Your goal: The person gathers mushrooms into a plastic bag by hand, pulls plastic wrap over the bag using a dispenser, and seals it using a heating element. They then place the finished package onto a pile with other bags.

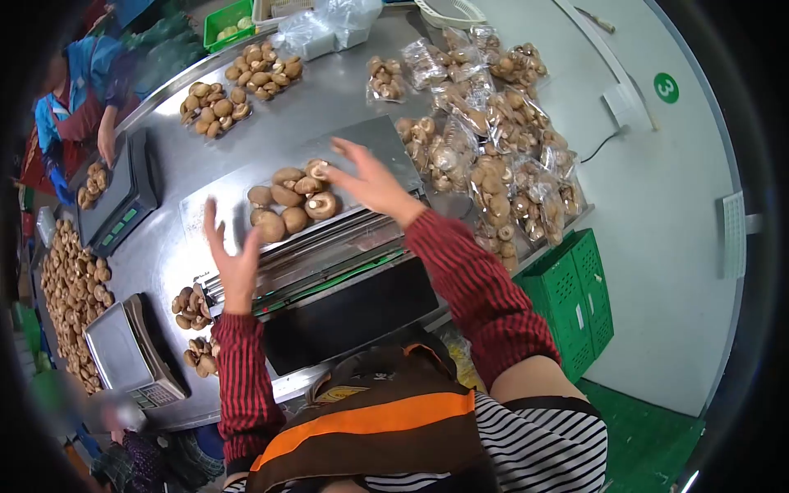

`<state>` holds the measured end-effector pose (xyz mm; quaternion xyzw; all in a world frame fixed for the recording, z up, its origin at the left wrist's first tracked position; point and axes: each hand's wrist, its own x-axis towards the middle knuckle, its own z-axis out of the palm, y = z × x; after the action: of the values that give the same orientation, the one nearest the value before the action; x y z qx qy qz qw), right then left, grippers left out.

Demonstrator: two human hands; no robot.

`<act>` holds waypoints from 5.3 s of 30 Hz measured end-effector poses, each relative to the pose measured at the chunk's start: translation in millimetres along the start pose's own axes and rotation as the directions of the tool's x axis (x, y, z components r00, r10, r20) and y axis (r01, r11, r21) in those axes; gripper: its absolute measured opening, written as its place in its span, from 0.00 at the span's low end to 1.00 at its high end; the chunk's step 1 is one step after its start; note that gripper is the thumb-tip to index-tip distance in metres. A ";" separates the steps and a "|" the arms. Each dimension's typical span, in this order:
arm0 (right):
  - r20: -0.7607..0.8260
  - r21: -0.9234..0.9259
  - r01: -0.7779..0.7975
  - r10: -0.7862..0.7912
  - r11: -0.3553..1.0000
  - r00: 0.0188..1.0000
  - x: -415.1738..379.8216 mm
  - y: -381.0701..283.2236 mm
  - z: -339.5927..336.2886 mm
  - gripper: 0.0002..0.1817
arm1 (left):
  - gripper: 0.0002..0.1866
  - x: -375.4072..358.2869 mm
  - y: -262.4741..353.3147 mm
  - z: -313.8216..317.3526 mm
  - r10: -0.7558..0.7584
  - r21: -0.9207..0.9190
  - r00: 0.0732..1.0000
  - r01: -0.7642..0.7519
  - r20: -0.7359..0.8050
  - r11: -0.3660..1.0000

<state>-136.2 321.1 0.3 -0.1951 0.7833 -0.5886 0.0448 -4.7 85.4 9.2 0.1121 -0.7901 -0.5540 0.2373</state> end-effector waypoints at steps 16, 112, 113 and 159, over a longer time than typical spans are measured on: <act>0.555 0.589 -0.784 0.607 0.196 0.569 -103.2 -25.3 -67.1 0.15 | 0.18 -63.1 22.9 -69.9 -0.690 -0.343 0.284 0.938 0.665 0.055; -0.392 0.706 0.092 0.279 0.702 0.876 -91.2 -53.4 -229.7 0.20 | 0.23 -123.2 68.9 8.1 -0.402 -0.362 0.590 0.779 0.700 0.513; -0.516 0.747 0.210 0.351 0.631 0.781 -54.5 -46.9 -244.5 0.28 | 0.20 -118.4 65.0 3.7 -0.404 -0.422 0.687 0.705 0.604 0.570; 0.470 0.658 -0.741 0.695 0.136 0.545 -116.7 -13.6 -58.8 0.13 | 0.15 -75.4 1.7 -54.1 -0.701 -0.108 0.670 0.737 0.243 0.667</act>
<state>-43.0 412.9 12.3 0.2317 0.4152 -0.7717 0.4224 87.5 74.7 6.8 0.3408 -0.6400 -0.6857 -0.0642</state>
